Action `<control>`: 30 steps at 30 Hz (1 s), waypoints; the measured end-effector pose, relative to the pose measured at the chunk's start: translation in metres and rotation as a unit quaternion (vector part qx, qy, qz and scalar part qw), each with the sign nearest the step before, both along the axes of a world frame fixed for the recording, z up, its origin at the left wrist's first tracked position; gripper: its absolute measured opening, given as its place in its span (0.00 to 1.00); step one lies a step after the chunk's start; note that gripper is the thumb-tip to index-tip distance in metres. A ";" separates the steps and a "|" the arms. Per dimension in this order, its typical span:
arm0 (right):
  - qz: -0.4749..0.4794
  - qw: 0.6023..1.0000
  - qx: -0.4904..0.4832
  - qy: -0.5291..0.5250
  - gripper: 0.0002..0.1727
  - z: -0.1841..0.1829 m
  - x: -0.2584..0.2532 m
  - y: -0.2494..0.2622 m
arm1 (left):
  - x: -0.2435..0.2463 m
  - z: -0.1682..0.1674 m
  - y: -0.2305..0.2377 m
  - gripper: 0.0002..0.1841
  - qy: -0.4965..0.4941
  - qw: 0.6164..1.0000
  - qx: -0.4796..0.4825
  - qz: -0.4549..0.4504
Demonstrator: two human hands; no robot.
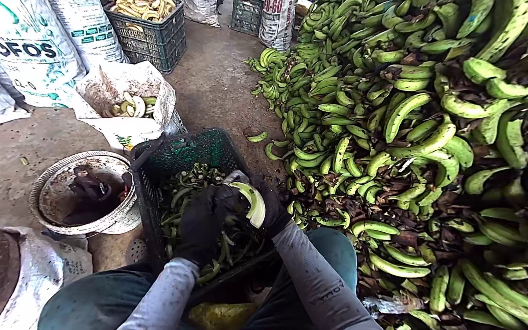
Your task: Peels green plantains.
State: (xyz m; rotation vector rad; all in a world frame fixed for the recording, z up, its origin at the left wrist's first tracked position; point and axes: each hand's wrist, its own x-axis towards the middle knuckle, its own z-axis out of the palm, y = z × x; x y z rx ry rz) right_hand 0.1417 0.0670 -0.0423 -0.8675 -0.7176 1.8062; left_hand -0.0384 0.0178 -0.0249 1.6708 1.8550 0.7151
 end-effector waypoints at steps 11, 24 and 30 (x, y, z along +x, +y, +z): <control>-0.051 0.859 0.269 -0.433 0.14 0.028 -0.032 -0.017 | -0.013 0.006 -0.009 0.16 -0.583 0.811 -0.029 0.045; 0.177 0.754 0.092 -0.626 0.24 -0.050 -0.073 0.049 | -0.227 0.056 -0.077 0.24 -0.203 0.842 0.384 0.319; 0.318 0.588 0.050 -0.742 0.32 -0.094 -0.087 0.050 | -0.225 0.093 -0.085 0.30 -0.196 0.813 0.367 0.408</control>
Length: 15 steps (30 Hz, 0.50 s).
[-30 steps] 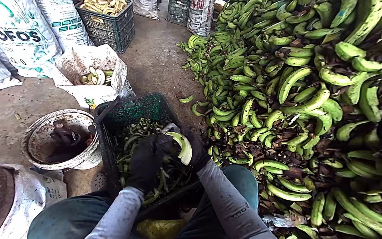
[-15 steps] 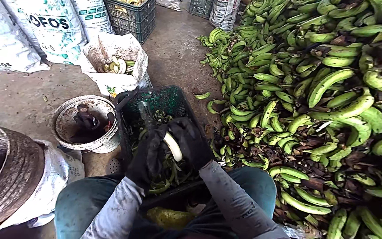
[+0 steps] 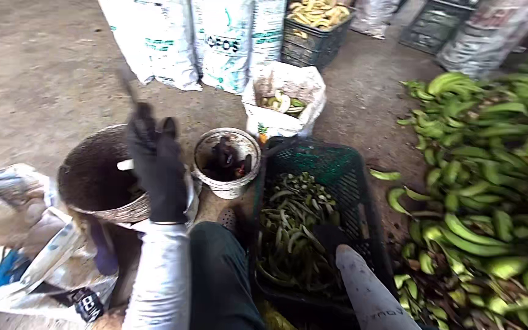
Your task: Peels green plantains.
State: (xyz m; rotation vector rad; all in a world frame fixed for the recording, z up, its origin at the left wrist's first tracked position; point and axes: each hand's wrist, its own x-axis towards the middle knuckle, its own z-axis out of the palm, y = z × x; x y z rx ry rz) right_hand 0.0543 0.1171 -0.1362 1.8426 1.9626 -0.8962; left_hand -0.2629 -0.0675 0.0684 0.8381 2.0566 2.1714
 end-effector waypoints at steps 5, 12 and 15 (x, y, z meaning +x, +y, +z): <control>0.026 0.999 0.014 -0.032 0.38 -0.030 0.004 -0.001 | 0.101 -0.022 0.049 0.21 -0.135 0.958 0.016 -0.254; -0.095 0.971 0.046 0.214 0.28 0.038 0.036 -0.015 | 0.119 -0.065 0.054 0.23 -0.143 0.917 -0.098 -0.360; -0.131 0.850 0.073 0.504 0.16 0.084 0.072 -0.013 | 0.112 -0.083 0.055 0.20 -0.054 0.926 -0.132 -0.349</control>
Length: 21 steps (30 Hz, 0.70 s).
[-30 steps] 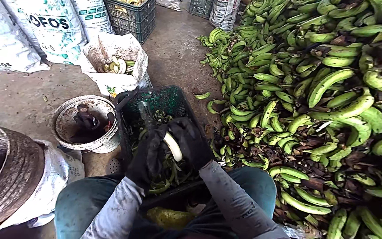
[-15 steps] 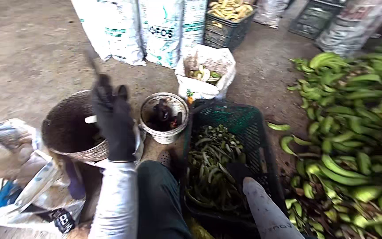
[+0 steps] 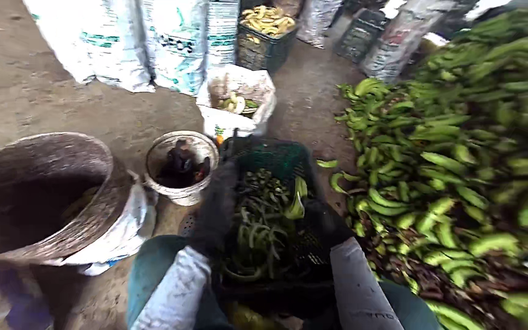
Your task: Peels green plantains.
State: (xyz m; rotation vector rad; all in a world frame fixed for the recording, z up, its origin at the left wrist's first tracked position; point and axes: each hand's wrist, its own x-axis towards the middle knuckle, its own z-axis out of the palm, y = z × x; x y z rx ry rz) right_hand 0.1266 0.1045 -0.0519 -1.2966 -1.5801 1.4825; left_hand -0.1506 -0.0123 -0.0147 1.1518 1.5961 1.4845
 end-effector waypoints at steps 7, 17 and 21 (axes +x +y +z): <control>-0.036 0.991 0.069 0.112 0.20 0.072 -0.010 0.002 | 0.062 0.001 0.003 0.30 -0.106 0.991 0.041 -0.071; -0.033 0.976 0.103 0.188 0.25 0.081 0.002 -0.008 | 0.115 0.043 -0.003 0.33 -0.296 0.928 0.159 -0.163; 0.012 0.944 0.054 0.325 0.24 0.088 0.015 -0.005 | 0.124 -0.023 -0.006 0.29 -0.201 0.931 -0.145 -0.269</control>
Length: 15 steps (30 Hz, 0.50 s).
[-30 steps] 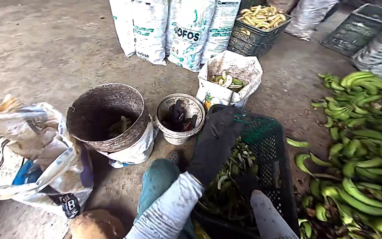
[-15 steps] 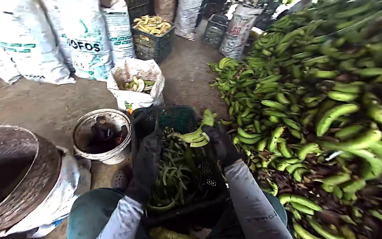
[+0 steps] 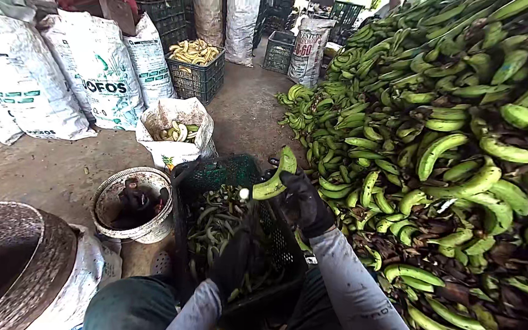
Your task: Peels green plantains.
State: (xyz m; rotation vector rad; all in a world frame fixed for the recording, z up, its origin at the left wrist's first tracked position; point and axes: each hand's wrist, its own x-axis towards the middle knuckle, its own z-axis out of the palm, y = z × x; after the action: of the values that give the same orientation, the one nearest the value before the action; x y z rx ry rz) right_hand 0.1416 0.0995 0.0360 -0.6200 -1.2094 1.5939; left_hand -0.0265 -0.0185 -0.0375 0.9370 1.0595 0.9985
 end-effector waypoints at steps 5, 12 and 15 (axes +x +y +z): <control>-0.004 0.997 -0.069 0.035 0.25 -0.007 0.018 0.015 | -0.006 0.018 0.009 0.26 0.078 0.996 0.043 0.004; -0.056 0.988 -0.143 0.031 0.23 -0.011 0.000 0.005 | -0.032 0.076 0.021 0.36 0.414 0.879 0.227 -0.065; -0.062 0.988 -0.142 0.022 0.25 -0.019 -0.012 0.000 | -0.034 0.067 0.027 0.37 0.436 0.868 0.231 -0.059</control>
State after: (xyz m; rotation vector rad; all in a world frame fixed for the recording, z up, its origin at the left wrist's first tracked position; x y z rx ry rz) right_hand 0.1299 0.0994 0.0173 -0.8198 -0.9001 1.6780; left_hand -0.0607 0.0082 0.0296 1.9379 1.4958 0.7228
